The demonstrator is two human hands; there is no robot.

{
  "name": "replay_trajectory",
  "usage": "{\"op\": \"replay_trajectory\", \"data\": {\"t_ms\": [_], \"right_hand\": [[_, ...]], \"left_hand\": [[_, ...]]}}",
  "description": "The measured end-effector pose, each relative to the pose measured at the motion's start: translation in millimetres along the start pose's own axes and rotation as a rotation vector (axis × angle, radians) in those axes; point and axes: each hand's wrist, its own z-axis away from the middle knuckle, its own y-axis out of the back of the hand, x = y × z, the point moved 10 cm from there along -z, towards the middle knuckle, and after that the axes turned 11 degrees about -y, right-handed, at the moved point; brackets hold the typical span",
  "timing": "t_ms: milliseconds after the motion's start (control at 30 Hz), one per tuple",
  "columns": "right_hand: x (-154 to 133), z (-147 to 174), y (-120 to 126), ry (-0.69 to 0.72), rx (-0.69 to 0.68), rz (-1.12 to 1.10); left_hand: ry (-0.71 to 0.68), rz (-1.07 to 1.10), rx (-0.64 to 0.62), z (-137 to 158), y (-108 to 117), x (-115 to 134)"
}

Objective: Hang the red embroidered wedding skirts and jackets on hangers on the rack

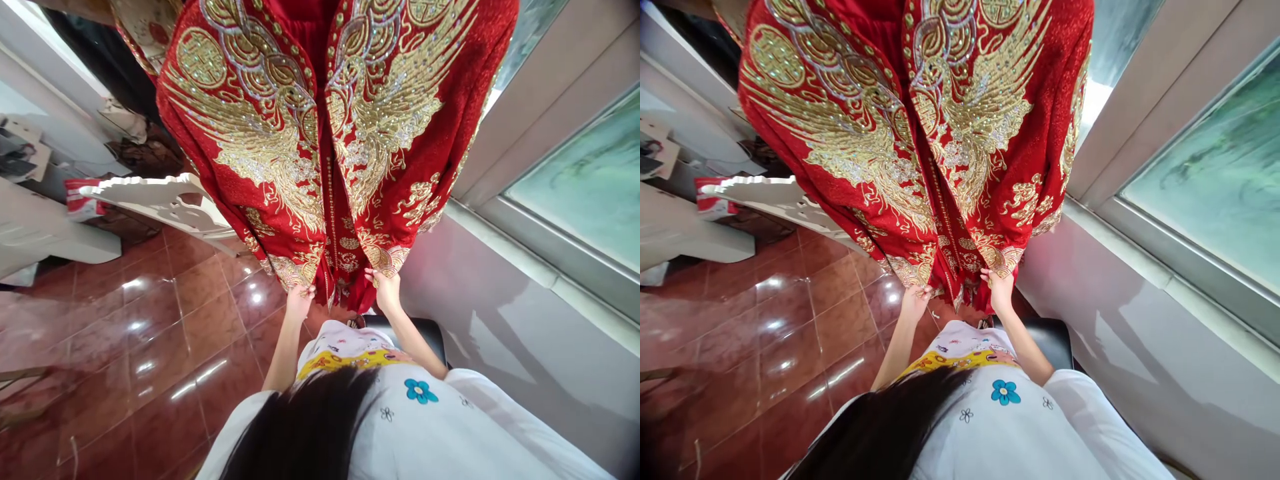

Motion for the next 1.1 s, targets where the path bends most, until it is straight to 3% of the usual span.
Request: {"op": "replay_trajectory", "data": {"t_ms": [167, 333, 467, 633, 833, 1100], "right_hand": [[-5, 4, 3, -0.032, -0.019, 0.048], [-1, 4, -1, -0.081, -0.011, 0.083], [10, 12, -21, -0.172, -0.109, -0.015], [17, 33, -50, -0.228, -0.207, -0.092], [18, 45, -66, -0.228, -0.237, -0.188], [17, 46, -60, -0.299, -0.167, -0.220]], "left_hand": [[-0.013, 0.033, -0.067, 9, -18, 12], [-0.049, 0.001, -0.017, 17, -23, 6], [-0.020, -0.017, -0.025, 25, -34, -10], [0.077, -0.010, -0.111, 40, -65, -30], [0.070, 0.040, -0.136, 55, -96, -36], [-0.038, 0.036, -0.018, 52, -94, -30]]}}
